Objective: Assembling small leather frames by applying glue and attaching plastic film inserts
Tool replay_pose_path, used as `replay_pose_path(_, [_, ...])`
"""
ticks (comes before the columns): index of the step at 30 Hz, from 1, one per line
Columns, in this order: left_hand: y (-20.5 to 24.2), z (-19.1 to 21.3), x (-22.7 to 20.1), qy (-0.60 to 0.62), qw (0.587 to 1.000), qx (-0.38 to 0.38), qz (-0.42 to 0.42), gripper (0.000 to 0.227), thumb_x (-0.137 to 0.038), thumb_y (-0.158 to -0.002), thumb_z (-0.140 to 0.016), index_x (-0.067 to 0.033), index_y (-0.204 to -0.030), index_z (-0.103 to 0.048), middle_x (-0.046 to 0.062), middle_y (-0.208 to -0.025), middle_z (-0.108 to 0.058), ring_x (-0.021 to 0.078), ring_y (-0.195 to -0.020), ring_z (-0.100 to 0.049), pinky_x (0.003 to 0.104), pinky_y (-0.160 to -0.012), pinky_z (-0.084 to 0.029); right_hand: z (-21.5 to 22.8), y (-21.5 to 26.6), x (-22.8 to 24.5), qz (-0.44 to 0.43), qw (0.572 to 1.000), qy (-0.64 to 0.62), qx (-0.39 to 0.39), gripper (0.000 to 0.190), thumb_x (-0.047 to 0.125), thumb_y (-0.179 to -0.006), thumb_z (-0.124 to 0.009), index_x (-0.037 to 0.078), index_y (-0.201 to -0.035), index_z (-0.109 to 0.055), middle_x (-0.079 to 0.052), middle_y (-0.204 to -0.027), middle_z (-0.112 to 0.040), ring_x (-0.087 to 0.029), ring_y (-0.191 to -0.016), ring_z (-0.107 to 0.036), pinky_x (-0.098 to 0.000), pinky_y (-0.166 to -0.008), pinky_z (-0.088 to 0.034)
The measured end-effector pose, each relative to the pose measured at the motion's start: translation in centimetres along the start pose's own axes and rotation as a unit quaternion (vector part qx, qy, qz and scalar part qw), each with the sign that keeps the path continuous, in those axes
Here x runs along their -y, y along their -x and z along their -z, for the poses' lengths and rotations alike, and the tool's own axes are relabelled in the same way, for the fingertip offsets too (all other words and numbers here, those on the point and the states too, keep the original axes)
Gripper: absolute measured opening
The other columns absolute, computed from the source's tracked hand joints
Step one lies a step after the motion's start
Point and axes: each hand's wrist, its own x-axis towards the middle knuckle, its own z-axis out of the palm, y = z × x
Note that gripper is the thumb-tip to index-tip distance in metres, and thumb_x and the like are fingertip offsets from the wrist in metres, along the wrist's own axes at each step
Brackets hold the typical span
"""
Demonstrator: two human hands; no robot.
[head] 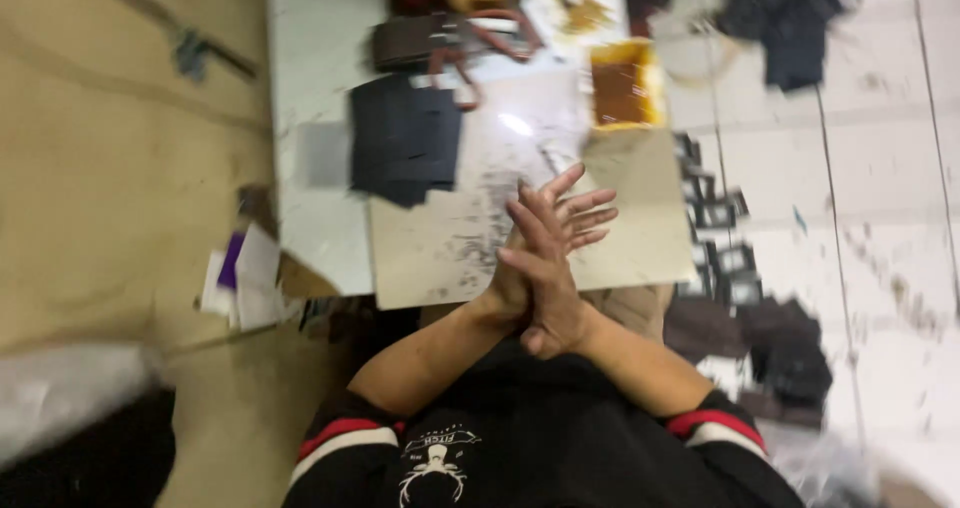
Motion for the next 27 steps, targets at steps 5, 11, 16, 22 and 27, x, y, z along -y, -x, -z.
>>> replay_pose_path(5, [3.0,-0.9,-3.0,-0.133,0.984,-0.034,-0.118,0.095,-0.059,-0.102,-0.050,-0.0061,-0.167,-0.006,0.033,-0.165,-0.019,0.0463,-0.152,-0.021,0.062,-0.122,-0.020,-1.6,-2.2,-3.1,0.032,0.996,0.058,0.056,0.085,0.080,-0.098,-0.031,0.018,-0.155,-0.042,-0.025,-0.168,-0.022,-0.043,-0.159,-0.009,-0.0575,-0.128,-0.004])
replay_pose_path(11, [6.8,-1.1,-10.6,-0.393,0.917,-0.027,-0.058,0.063,-0.040,-0.108,-0.042,-0.0036,-0.158,-0.032,0.026,-0.157,-0.036,0.0420,-0.144,-0.035,0.055,-0.121,-0.027,4.1,-2.2,-6.9,-0.074,0.974,0.210,0.040,0.052,0.041,-0.105,-0.045,0.004,-0.141,-0.050,-0.019,-0.134,-0.050,-0.036,-0.123,-0.048,-0.0482,-0.105,-0.038])
replay_pose_path(16, [1.9,13.9,-15.0,-0.749,0.585,-0.244,-0.192,0.044,-0.045,-0.100,-0.067,-0.0135,-0.131,-0.067,0.009,-0.116,-0.072,0.0286,-0.102,-0.072,0.046,-0.090,-0.051,7.9,1.5,-8.7,-0.111,0.880,0.456,0.071,0.024,0.030,-0.101,-0.079,0.012,-0.116,-0.071,-0.001,-0.094,-0.065,-0.021,-0.080,-0.066,-0.0351,-0.074,-0.054])
replay_pose_path(22, [-3.6,25.2,-18.2,-0.841,0.441,-0.311,-0.035,0.045,-0.053,-0.087,-0.073,-0.0099,-0.099,-0.068,0.015,-0.085,-0.069,0.0397,-0.082,-0.069,0.052,-0.072,-0.050,7.4,2.3,-9.6,-0.154,0.789,0.581,0.126,0.039,0.055,-0.096,-0.073,0.018,-0.106,-0.068,-0.003,-0.087,-0.062,-0.027,-0.080,-0.070,-0.0377,-0.069,-0.056])
replay_pose_path(27, [-4.7,28.1,-18.3,-0.753,0.571,-0.326,0.011,0.042,-0.027,-0.085,-0.081,-0.0031,-0.118,-0.071,0.016,-0.096,-0.073,0.0427,-0.099,-0.071,0.055,-0.086,-0.057,7.5,-0.1,-6.7,-0.242,0.854,0.449,0.108,0.022,0.028,-0.104,-0.071,0.006,-0.110,-0.069,-0.019,-0.082,-0.072,-0.044,-0.075,-0.072,-0.0529,-0.063,-0.054])
